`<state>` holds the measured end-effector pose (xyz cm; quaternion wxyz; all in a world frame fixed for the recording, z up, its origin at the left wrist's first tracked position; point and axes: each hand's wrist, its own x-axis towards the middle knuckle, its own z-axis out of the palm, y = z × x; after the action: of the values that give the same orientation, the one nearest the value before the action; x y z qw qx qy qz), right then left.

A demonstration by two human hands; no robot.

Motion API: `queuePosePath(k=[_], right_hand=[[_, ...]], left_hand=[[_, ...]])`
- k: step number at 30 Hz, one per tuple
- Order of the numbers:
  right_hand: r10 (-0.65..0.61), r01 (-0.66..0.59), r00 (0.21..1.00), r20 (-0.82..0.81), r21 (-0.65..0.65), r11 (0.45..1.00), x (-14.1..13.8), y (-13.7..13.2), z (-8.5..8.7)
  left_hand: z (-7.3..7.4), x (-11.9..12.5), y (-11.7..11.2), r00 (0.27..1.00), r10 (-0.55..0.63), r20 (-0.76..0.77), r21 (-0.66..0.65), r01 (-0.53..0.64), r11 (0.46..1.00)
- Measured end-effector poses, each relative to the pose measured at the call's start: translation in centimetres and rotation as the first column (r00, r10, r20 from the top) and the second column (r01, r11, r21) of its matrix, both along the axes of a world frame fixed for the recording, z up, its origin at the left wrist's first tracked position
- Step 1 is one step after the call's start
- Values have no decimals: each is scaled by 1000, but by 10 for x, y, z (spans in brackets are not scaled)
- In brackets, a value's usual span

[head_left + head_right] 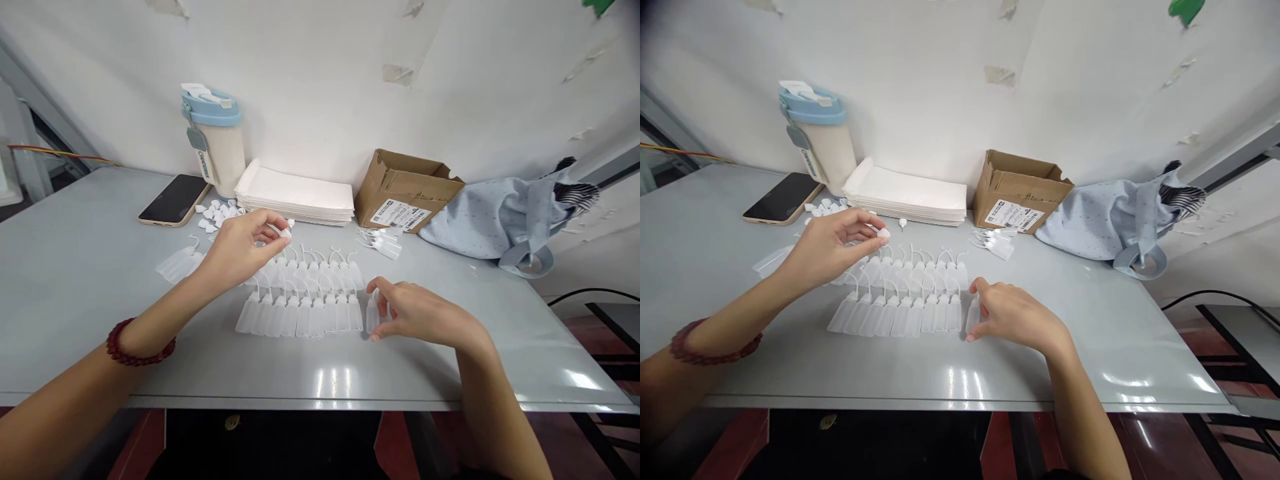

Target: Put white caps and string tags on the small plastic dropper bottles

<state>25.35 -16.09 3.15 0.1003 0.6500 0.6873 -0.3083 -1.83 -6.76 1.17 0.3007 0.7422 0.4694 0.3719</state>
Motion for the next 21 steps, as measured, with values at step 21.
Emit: queuePosePath(k=[21], right_hand=[[141, 154, 754, -642, 382, 911, -22, -3, -8]], left_hand=[[-1, 24, -32, 866, -362, 345, -303, 468, 830]])
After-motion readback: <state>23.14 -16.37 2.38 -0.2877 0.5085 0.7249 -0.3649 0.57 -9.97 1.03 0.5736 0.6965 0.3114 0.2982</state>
